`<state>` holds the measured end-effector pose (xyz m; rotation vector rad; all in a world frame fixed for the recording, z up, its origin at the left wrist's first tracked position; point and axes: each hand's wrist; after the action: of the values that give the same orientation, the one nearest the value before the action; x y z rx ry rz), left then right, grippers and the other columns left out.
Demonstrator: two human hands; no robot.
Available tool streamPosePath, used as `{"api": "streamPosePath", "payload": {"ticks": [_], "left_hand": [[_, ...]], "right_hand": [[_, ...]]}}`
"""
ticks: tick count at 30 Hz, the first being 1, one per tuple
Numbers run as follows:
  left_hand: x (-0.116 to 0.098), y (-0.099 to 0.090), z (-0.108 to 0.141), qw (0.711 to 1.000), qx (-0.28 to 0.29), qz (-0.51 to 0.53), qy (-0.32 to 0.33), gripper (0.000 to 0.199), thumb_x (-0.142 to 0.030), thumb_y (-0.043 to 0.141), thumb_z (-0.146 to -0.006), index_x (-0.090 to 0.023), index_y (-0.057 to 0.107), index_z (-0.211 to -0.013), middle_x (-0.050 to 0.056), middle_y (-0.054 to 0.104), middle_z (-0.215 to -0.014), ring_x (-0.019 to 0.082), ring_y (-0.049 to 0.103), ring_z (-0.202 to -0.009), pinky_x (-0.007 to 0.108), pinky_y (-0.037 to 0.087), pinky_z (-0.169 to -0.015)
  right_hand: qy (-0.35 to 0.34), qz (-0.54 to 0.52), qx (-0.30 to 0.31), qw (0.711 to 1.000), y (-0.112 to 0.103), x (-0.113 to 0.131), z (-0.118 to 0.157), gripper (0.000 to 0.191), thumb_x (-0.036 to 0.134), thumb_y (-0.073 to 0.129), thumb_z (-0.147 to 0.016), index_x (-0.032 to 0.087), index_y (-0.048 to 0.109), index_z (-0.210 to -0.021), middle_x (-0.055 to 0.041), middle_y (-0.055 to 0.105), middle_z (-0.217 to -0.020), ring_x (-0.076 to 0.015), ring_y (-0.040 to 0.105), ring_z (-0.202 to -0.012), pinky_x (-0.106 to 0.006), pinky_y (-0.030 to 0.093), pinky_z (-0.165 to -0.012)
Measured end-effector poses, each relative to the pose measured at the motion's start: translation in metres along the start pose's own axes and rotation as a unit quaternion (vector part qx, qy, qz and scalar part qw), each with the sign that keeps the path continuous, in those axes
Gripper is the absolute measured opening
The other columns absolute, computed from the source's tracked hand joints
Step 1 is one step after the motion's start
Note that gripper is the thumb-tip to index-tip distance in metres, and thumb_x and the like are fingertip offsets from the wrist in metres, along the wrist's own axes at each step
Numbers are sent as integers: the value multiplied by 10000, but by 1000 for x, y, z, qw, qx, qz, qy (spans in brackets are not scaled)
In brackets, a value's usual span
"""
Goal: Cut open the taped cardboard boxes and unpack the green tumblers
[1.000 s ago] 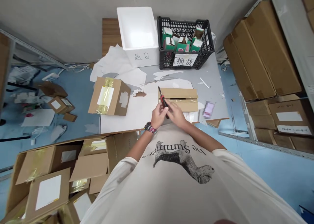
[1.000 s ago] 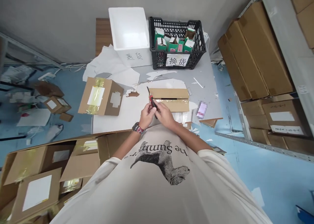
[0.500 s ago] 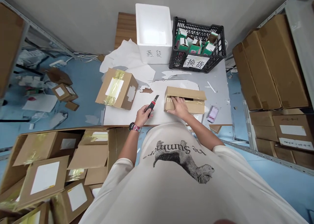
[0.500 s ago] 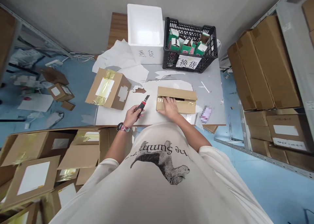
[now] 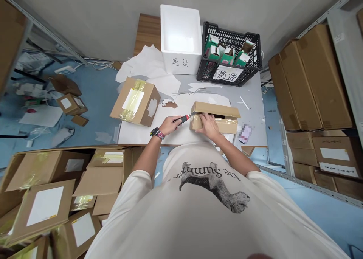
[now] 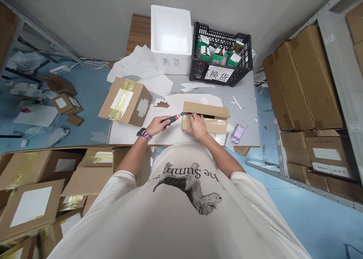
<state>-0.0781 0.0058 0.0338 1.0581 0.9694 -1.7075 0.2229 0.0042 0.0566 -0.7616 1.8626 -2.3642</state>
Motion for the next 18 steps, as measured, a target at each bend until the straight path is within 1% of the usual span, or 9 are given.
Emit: {"api": "streamPosePath", "payload": {"ticks": [3, 5, 8, 10, 12, 14, 16, 18], "left_hand": [[-2, -9, -4, 999, 39, -17, 5, 541, -523, 766, -955, -216, 912, -1376, 41, 825, -842, 142, 580, -534, 276, 511, -530], [-5, -12, -6, 998, 47, -35, 11, 531, -509, 748, -963, -219, 912, -1377, 39, 816, -838, 143, 582, -530, 278, 502, -535], [-13, -9, -10, 996, 62, -59, 14, 520, -478, 728, -967, -218, 915, -1377, 34, 805, -819, 150, 593, -526, 287, 498, -548], [-18, -5, -13, 994, 75, -73, 13, 509, -460, 729, -961, -220, 920, -1367, 26, 796, -796, 154, 600, -522, 292, 495, -555], [-20, -3, -14, 993, 83, -77, 9, 486, -457, 748, -947, -228, 929, -1336, 19, 786, -773, 157, 604, -517, 296, 498, -557], [-17, -5, -10, 994, 87, -59, -1, 454, -476, 782, -928, -236, 937, -1281, 21, 789, -776, 160, 613, -520, 297, 511, -555], [-8, -11, -2, 996, 84, -15, -20, 453, -517, 823, -904, -232, 934, -1237, 35, 800, -796, 164, 616, -527, 297, 518, -537], [7, -18, 9, 996, 67, 42, -48, 528, -572, 851, -882, -214, 913, -1265, 56, 813, -826, 163, 610, -536, 291, 511, -517]], "right_hand": [[2, 4, -1, 1000, -1, 2, 4, 948, 424, 1014, -873, 204, 618, -1706, -241, 666, -1600, -505, 616, -1524, -718, 353, -1411], [-1, -1, -6, 1000, -1, 3, 7, 1006, 412, 996, -889, 222, 554, -1773, -238, 665, -1631, -503, 613, -1544, -734, 342, -1416], [-10, -7, -16, 1000, -1, 3, 10, 1109, 394, 967, -920, 237, 417, -1871, -225, 665, -1661, -480, 590, -1588, -727, 300, -1450], [-16, -4, -22, 1000, -4, 0, 10, 1137, 386, 964, -929, 220, 381, -1890, -228, 664, -1666, -473, 574, -1608, -713, 273, -1470], [-20, -1, -29, 999, -9, -2, 8, 1121, 395, 958, -943, 223, 385, -1891, -225, 664, -1670, -474, 568, -1615, -723, 271, -1471], [-22, 1, -36, 999, -14, -5, 7, 1078, 419, 934, -975, 249, 397, -1894, -206, 675, -1666, -470, 574, -1612, -736, 273, -1469], [-22, -1, -39, 999, -18, -7, 8, 996, 445, 885, -1022, 267, 427, -1888, -190, 682, -1669, -462, 575, -1613, -727, 275, -1473], [-20, -5, -33, 999, -19, -7, 11, 870, 472, 803, -1085, 266, 480, -1866, -183, 683, -1688, -452, 571, -1616, -706, 281, -1475]]}}
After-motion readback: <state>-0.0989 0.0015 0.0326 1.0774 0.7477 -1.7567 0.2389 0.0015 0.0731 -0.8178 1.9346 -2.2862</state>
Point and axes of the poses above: each hand's wrist, its own z-axis away from the middle knuckle, its own y-axis out of the palm, x = y × z
